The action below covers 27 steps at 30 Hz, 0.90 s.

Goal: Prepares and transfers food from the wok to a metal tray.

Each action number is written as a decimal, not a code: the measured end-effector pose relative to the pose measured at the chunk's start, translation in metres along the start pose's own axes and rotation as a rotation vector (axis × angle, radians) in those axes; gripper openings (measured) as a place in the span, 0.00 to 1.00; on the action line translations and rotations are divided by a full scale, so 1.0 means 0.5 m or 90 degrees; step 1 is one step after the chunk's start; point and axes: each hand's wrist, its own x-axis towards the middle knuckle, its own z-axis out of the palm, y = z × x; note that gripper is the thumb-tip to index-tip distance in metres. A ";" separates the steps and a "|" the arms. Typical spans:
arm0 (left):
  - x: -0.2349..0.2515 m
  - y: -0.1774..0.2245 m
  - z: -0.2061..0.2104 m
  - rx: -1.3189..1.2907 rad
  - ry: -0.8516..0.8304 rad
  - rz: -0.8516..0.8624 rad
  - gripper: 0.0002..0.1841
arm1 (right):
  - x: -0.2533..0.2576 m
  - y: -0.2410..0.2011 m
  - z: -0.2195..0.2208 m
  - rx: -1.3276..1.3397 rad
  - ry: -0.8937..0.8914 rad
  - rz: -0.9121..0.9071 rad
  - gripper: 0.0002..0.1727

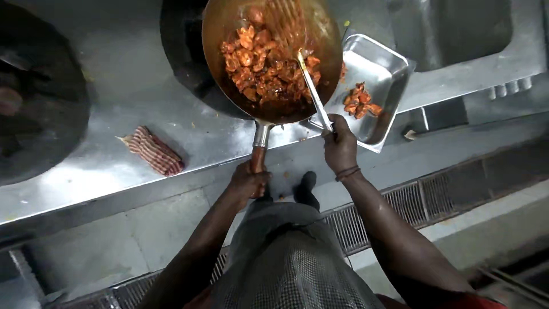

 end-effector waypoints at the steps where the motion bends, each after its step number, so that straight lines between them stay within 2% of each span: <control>1: -0.003 0.003 -0.005 0.007 -0.004 -0.007 0.10 | -0.005 0.004 0.004 -0.015 -0.001 0.019 0.21; 5: -0.007 0.011 -0.012 0.016 -0.005 -0.025 0.10 | -0.009 0.005 0.024 0.003 -0.039 0.078 0.23; 10: 0.008 -0.004 -0.011 0.017 -0.009 -0.032 0.10 | 0.019 0.004 0.032 0.146 -0.165 0.171 0.24; 15: 0.003 -0.003 -0.014 0.008 -0.025 -0.019 0.06 | 0.008 0.026 0.045 0.272 -0.226 0.162 0.31; 18: -0.008 0.013 -0.008 -0.009 -0.028 -0.013 0.04 | -0.024 0.067 0.032 0.338 -0.208 0.154 0.31; 21: -0.018 0.022 0.005 -0.014 0.003 -0.003 0.04 | -0.092 0.137 0.006 0.451 -0.167 0.233 0.29; 23: -0.017 0.022 0.009 0.004 0.015 0.005 0.04 | -0.153 0.219 0.007 0.478 -0.140 0.288 0.28; 27: -0.021 0.015 0.013 0.065 0.054 0.021 0.07 | -0.303 0.463 0.085 0.320 -0.195 0.385 0.25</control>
